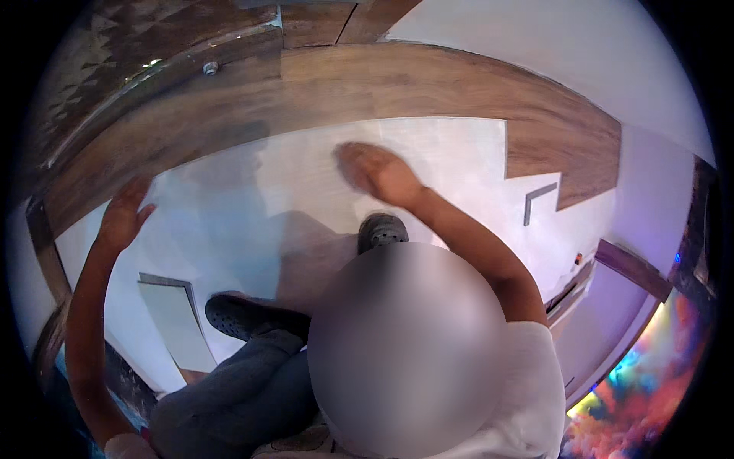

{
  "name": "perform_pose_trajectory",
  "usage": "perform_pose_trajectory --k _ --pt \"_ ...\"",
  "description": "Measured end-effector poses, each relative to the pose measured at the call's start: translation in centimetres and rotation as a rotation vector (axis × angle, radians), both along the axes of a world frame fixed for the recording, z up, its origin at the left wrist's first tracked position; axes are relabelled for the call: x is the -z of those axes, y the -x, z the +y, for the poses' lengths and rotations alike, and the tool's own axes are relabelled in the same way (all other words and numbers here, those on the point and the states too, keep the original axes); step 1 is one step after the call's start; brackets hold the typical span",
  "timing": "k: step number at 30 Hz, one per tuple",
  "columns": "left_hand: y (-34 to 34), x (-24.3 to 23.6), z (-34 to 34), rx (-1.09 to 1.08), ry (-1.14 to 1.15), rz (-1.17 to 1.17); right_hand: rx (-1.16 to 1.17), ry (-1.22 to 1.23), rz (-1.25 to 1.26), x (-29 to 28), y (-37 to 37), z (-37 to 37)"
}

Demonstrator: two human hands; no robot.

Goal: The person positions and aligns laminate flooring planks on the floor, pressing them together by hand and using a hammer with a tapping block to secure them into place.

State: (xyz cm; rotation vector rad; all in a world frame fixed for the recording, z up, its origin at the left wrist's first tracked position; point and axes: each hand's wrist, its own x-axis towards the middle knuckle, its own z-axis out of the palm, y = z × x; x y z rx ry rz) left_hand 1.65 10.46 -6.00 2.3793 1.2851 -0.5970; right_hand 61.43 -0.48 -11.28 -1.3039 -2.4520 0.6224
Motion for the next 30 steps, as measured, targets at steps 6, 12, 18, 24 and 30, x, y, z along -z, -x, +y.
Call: perform_pose_trajectory --k 6,12,18,24,30 --pt "-21.1 0.5 2.6 -0.008 0.147 -0.027 0.431 -0.008 -0.09 2.9 -6.8 9.7" --pt "-35.1 8.1 3.0 -0.059 -0.203 -0.361 0.11 -0.214 -0.209 4.7 -7.1 10.4" --pt "-39.0 10.8 1.1 -0.201 -0.433 -0.415 -0.196 0.057 -0.18 1.2 -15.4 8.7" --pt "-38.8 11.2 0.7 -0.208 -0.387 -0.379 -0.471 -0.065 -0.367 -2.7 -22.2 14.9" --pt "-39.7 11.3 -0.6 -0.182 -0.362 -0.406 -0.636 0.041 -0.263 3.5 -17.9 18.3"
